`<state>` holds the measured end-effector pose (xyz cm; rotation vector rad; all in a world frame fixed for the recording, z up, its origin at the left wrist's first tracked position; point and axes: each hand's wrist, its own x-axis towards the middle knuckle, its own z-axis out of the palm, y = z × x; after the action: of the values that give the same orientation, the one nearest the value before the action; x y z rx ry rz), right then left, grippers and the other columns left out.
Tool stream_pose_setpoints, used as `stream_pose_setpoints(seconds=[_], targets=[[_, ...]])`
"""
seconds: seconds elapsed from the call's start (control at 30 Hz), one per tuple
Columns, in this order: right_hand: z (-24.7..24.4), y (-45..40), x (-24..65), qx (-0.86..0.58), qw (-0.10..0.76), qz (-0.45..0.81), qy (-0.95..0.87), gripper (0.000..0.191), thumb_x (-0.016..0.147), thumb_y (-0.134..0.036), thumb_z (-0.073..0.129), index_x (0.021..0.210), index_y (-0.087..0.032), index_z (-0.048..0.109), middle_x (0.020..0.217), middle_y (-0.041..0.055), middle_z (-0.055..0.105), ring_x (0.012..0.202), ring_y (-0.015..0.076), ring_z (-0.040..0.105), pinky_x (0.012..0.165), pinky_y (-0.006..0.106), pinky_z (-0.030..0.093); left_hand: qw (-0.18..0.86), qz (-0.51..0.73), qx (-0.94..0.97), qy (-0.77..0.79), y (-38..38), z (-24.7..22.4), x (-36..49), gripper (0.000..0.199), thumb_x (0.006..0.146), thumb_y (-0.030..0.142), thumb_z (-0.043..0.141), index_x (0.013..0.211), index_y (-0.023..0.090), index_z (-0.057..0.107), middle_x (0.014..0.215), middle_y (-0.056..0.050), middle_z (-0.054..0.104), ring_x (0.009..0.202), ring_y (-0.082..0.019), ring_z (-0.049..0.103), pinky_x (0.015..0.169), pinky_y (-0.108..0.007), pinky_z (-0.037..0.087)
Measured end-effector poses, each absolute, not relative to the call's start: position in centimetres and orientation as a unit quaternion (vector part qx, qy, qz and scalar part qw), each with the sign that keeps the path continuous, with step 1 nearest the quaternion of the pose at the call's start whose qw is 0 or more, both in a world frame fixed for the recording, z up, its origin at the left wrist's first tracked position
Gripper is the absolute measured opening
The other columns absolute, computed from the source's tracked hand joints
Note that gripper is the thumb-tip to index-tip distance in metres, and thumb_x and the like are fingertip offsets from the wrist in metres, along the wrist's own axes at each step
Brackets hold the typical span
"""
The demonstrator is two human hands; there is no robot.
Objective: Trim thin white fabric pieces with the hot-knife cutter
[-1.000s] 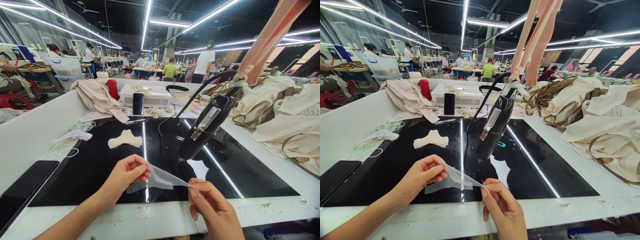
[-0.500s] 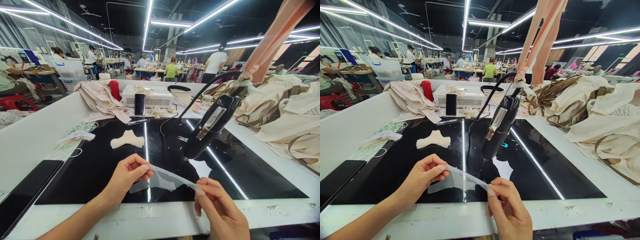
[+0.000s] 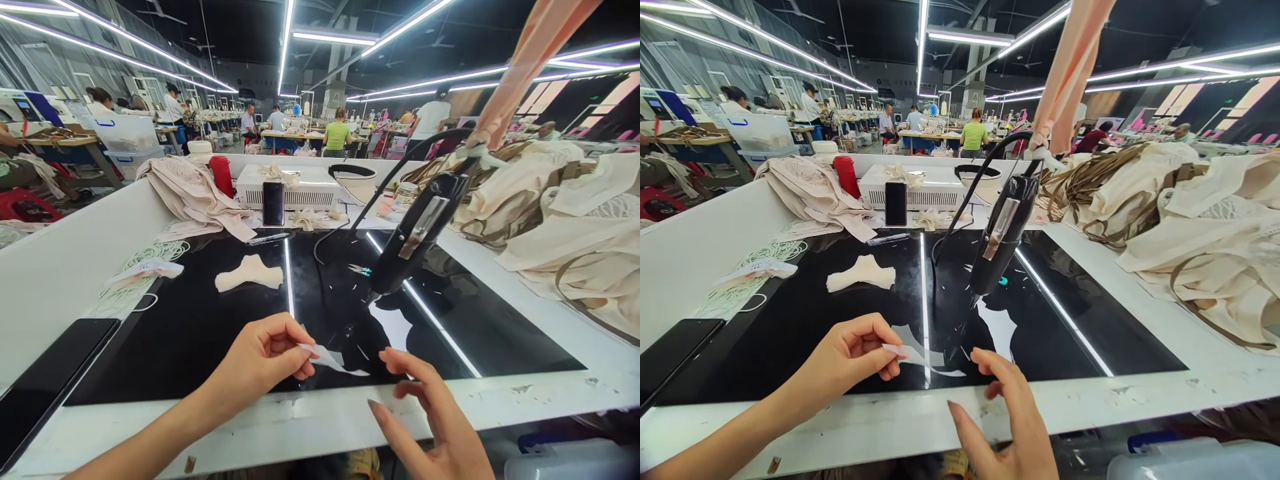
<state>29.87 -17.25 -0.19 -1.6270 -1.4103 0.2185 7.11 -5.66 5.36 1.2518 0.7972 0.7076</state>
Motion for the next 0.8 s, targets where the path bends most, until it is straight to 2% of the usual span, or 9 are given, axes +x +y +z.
stream_pose_setpoints(seconds=[0.07, 0.13, 0.2, 0.3, 0.37, 0.43, 0.57, 0.7, 0.8], targets=[[-0.1, -16.9, 29.8, -0.618, 0.442, 0.026, -0.649, 0.051, 0.093, -0.046, 0.07, 0.14, -0.03, 0.059, 0.129, 0.0084, 0.072, 0.101, 0.0263, 0.072, 0.087, 0.038, 0.063, 0.668, 0.293, 0.582, 0.359, -6.0, 5.6, 7.3, 0.017, 0.084, 0.028, 0.08, 0.083, 0.015, 0.07, 0.07, 0.0, 0.071, 0.066, -0.011, 0.066, 0.066, -0.021, 0.054], [-0.1, -16.3, 29.1, -0.575, 0.43, -0.006, -0.696, 0.06, 0.093, -0.048, 0.072, 0.147, -0.028, 0.055, 0.135, 0.0103, 0.07, 0.116, 0.031, 0.069, 0.095, 0.042, 0.061, 0.656, 0.277, 0.603, 0.36, -6.4, 5.9, 7.5, 0.014, 0.085, 0.028, 0.077, 0.084, 0.015, 0.071, 0.071, 0.0, 0.07, 0.067, -0.012, 0.067, 0.066, -0.022, 0.053], [-0.1, -15.6, 28.2, -0.556, 0.442, -0.009, -0.704, 0.058, 0.094, -0.047, 0.072, 0.145, -0.026, 0.057, 0.133, 0.0111, 0.071, 0.121, 0.0321, 0.067, 0.099, 0.044, 0.058, 0.645, 0.268, 0.619, 0.36, -6.7, 6.2, 7.7, 0.011, 0.085, 0.026, 0.075, 0.086, 0.016, 0.072, 0.073, 0.0, 0.07, 0.069, -0.013, 0.067, 0.067, -0.022, 0.052], [0.3, -15.1, 27.1, -0.546, 0.47, 0.041, -0.693, 0.025, 0.098, -0.032, 0.068, 0.123, -0.029, 0.073, 0.107, 0.0062, 0.078, 0.095, 0.0252, 0.072, 0.083, 0.036, 0.059, 0.61, 0.258, 0.662, 0.35, -7.0, 6.8, 8.0, 0.005, 0.086, 0.021, 0.071, 0.086, 0.018, 0.074, 0.076, 0.0, 0.071, 0.071, -0.013, 0.066, 0.067, -0.024, 0.051], [1.0, -15.1, 26.8, -0.571, 0.487, 0.12, -0.65, 0.014, 0.099, -0.033, 0.066, 0.104, -0.03, 0.079, 0.085, 0.0021, 0.076, 0.073, 0.0197, 0.067, 0.068, 0.03, 0.055, 0.583, 0.268, 0.685, 0.346, -6.9, 7.0, 8.1, 0.007, 0.089, 0.023, 0.07, 0.09, 0.019, 0.075, 0.083, 0.0, 0.071, 0.077, -0.014, 0.065, 0.07, -0.025, 0.051], [2.0, -15.3, 26.6, -0.615, 0.51, 0.231, -0.554, 0.019, 0.095, -0.045, 0.07, 0.092, -0.029, 0.081, 0.075, 0.0005, 0.073, 0.062, 0.0166, 0.061, 0.059, 0.027, 0.05, 0.581, 0.29, 0.68, 0.342, -6.7, 6.7, 8.3, 0.015, 0.089, 0.029, 0.073, 0.101, 0.021, 0.074, 0.096, -0.002, 0.071, 0.088, -0.017, 0.065, 0.076, -0.027, 0.053], [3.6, -15.4, 25.9, -0.606, 0.575, 0.412, -0.364, 0.035, 0.082, -0.06, 0.078, 0.081, -0.024, 0.078, 0.066, -0.0002, 0.068, 0.057, 0.0126, 0.055, 0.053, 0.023, 0.045, 0.67, 0.269, 0.61, 0.327, -6.5, 5.2, 8.6, 0.05, 0.077, 0.038, 0.088, 0.12, 0.021, 0.069, 0.116, -0.006, 0.068, 0.103, -0.022, 0.064, 0.088, -0.033, 0.053], [3.6, -15.5, 25.3, -0.577, 0.589, 0.46, -0.331, 0.039, 0.078, -0.061, 0.081, 0.079, -0.023, 0.076, 0.06, -0.0013, 0.064, 0.055, 0.0117, 0.054, 0.053, 0.022, 0.047, 0.739, 0.229, 0.56, 0.294, -6.9, 4.4, 8.9, 0.033, 0.085, 0.044, 0.082, 0.093, 0.015, 0.07, 0.094, -0.006, 0.072, 0.093, -0.021, 0.069, 0.09, -0.035, 0.052], [3.0, -15.9, 25.8, -0.617, 0.572, 0.406, -0.356, 0.036, 0.08, -0.06, 0.08, 0.087, -0.025, 0.078, 0.068, -0.0001, 0.071, 0.061, 0.0147, 0.063, 0.058, 0.023, 0.054, 0.737, 0.245, 0.556, 0.296, -7.0, 4.7, 8.6, 0.031, 0.091, 0.044, 0.078, 0.085, 0.015, 0.067, 0.086, -0.005, 0.074, 0.086, -0.017, 0.068, 0.085, -0.031, 0.052]])
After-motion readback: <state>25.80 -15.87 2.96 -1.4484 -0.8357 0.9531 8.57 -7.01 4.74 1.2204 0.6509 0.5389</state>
